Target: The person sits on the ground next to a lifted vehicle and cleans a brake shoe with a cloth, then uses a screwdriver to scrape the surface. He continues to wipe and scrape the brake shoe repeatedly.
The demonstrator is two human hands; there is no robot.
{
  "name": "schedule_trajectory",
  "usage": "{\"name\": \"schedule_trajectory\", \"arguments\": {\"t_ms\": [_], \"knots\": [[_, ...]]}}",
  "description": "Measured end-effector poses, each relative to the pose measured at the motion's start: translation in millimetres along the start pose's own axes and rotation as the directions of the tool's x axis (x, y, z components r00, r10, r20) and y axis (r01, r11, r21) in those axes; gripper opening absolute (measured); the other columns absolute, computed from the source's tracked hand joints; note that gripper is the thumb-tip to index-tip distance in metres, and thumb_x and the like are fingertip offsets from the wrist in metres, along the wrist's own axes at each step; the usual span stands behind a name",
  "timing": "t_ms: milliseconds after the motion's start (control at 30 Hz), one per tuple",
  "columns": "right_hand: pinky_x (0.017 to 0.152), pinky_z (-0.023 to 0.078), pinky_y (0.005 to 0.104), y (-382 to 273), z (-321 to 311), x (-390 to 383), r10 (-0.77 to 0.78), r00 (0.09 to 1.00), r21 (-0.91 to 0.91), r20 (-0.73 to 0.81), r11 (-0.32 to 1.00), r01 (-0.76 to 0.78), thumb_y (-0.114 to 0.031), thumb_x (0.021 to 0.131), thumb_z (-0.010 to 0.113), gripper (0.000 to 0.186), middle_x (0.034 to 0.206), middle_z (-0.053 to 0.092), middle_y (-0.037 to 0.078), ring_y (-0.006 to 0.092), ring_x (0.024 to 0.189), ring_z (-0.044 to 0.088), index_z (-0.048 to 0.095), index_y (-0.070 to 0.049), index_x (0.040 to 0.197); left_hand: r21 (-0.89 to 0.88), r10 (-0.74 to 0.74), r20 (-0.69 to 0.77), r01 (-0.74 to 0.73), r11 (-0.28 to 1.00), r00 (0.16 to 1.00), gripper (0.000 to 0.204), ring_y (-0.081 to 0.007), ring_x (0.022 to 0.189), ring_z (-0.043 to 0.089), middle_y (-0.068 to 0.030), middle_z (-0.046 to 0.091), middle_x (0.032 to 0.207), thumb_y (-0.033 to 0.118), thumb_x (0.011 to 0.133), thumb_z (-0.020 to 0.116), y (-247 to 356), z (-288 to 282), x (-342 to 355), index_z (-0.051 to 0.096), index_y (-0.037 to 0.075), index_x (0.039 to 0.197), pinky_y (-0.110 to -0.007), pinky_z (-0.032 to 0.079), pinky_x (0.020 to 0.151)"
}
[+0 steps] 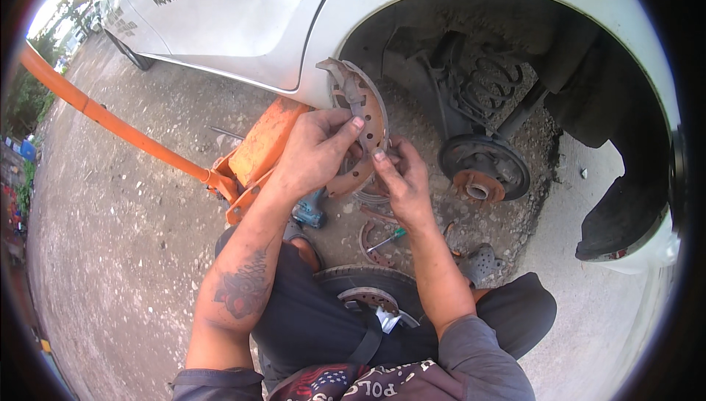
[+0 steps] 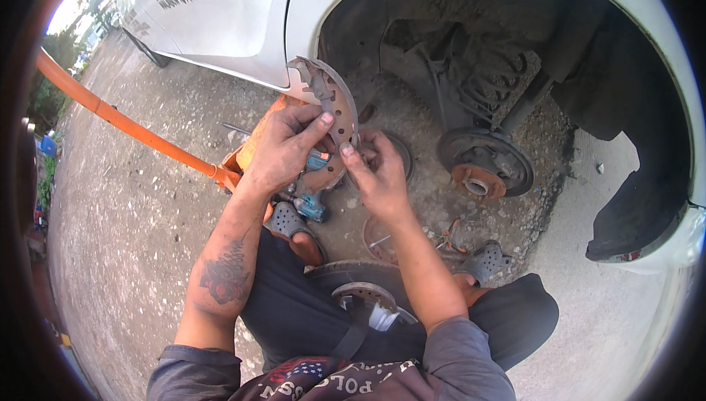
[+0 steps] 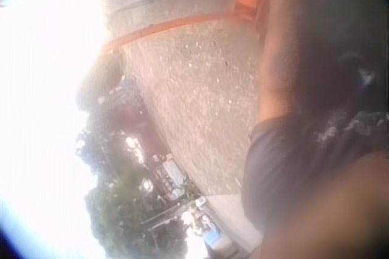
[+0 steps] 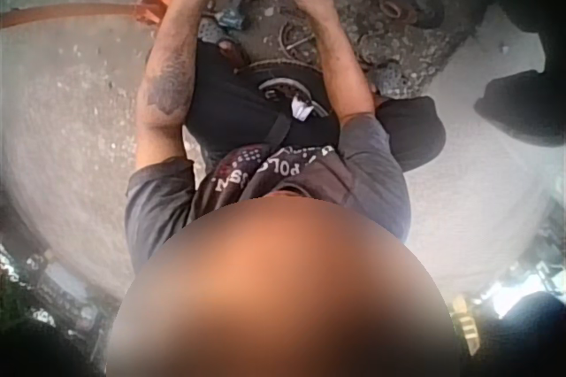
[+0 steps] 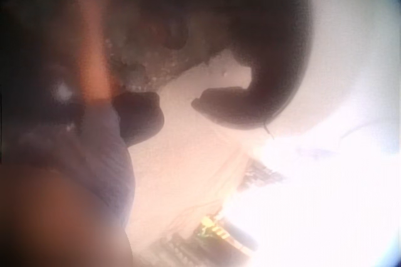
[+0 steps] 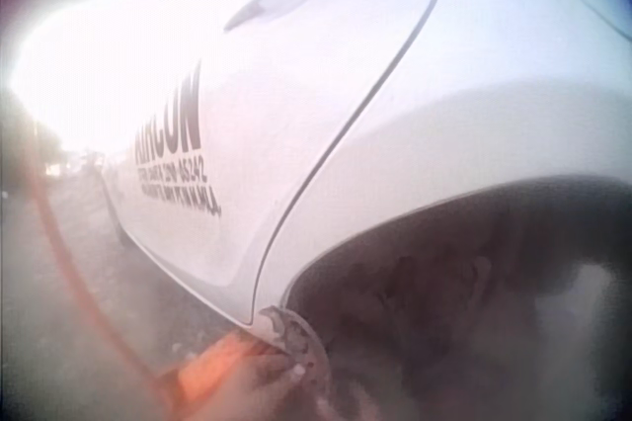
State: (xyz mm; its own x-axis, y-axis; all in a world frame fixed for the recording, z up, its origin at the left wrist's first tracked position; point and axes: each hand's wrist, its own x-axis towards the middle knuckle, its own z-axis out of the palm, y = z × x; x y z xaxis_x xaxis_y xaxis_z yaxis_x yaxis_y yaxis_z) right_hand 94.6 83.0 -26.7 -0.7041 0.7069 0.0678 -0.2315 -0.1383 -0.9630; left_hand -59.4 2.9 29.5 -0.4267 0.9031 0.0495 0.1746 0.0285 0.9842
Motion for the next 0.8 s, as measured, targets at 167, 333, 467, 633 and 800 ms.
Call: {"name": "schedule_trajectory", "arguments": {"t_ms": [167,333,467,633,800], "knots": [[0.069,0.045,0.0234,5.2,4.0,2.8,-0.053,0.997,-0.017,-0.053,0.998,0.052,-0.027,0.096,0.071,0.038,0.090,0.067,0.005,0.0072,0.079,0.057,0.057,0.002,0.117,-0.014,-0.001,-0.008,0.000,1.000,1.000,0.028,-0.0100,0.076,0.064,-0.0050,0.070,0.082,0.021,0.103,0.059,-1.0,1.0,-0.3,0.069,-0.005,0.102,-0.027,0.052,0.071],[0.078,0.049,0.0252,5.9,2.0,3.8,-0.058,0.996,-0.062,-0.065,0.997,0.054,-0.026,0.097,0.071,0.037,0.100,0.067,0.007,0.0099,0.091,0.060,0.060,0.004,0.117,0.034,0.023,-0.010,-0.022,0.999,1.000,0.028,-0.0095,0.075,0.063,-0.0050,0.069,0.081,0.021,0.103,0.060,1.6,2.5,-1.1,0.070,-0.004,0.099,-0.026,0.051,0.070],[0.071,0.046,0.0239,8.0,-2.6,3.9,-0.048,0.987,-0.059,-0.153,0.998,0.039,-0.025,0.099,0.067,0.037,0.097,0.064,0.005,0.0073,0.084,0.056,0.063,0.003,0.122,0.070,-0.021,-0.004,0.021,0.997,1.000,0.028,-0.0088,0.074,0.062,-0.0043,0.069,0.080,0.022,0.103,0.060,3.6,2.7,-2.5,0.070,-0.005,0.099,-0.025,0.051,0.070],[0.064,0.041,0.0236,4.4,-10.8,11.0,-0.239,0.925,-0.158,-0.296,0.967,0.199,-0.014,0.098,0.057,0.036,0.094,0.058,0.004,0.0086,0.073,0.051,0.062,0.007,0.127,0.149,-0.100,-0.004,0.099,0.984,0.995,0.029,-0.0081,0.071,0.062,-0.0031,0.068,0.078,0.021,0.102,0.061,1.5,4.9,-4.0,0.070,-0.006,0.104,-0.025,0.050,0.068],[0.071,0.046,0.0237,-11.6,-18.7,7.5,-0.490,0.855,-0.494,-0.167,0.792,0.357,-0.002,0.093,0.063,0.027,0.100,0.063,0.006,0.0095,0.078,0.055,0.068,0.006,0.117,0.239,-0.053,0.061,0.038,0.970,0.997,0.028,-0.0130,0.066,0.063,-0.0096,0.066,0.070,0.017,0.099,0.062,-3.3,8.9,-3.8,0.071,-0.009,0.103,-0.031,0.050,0.062]]}}
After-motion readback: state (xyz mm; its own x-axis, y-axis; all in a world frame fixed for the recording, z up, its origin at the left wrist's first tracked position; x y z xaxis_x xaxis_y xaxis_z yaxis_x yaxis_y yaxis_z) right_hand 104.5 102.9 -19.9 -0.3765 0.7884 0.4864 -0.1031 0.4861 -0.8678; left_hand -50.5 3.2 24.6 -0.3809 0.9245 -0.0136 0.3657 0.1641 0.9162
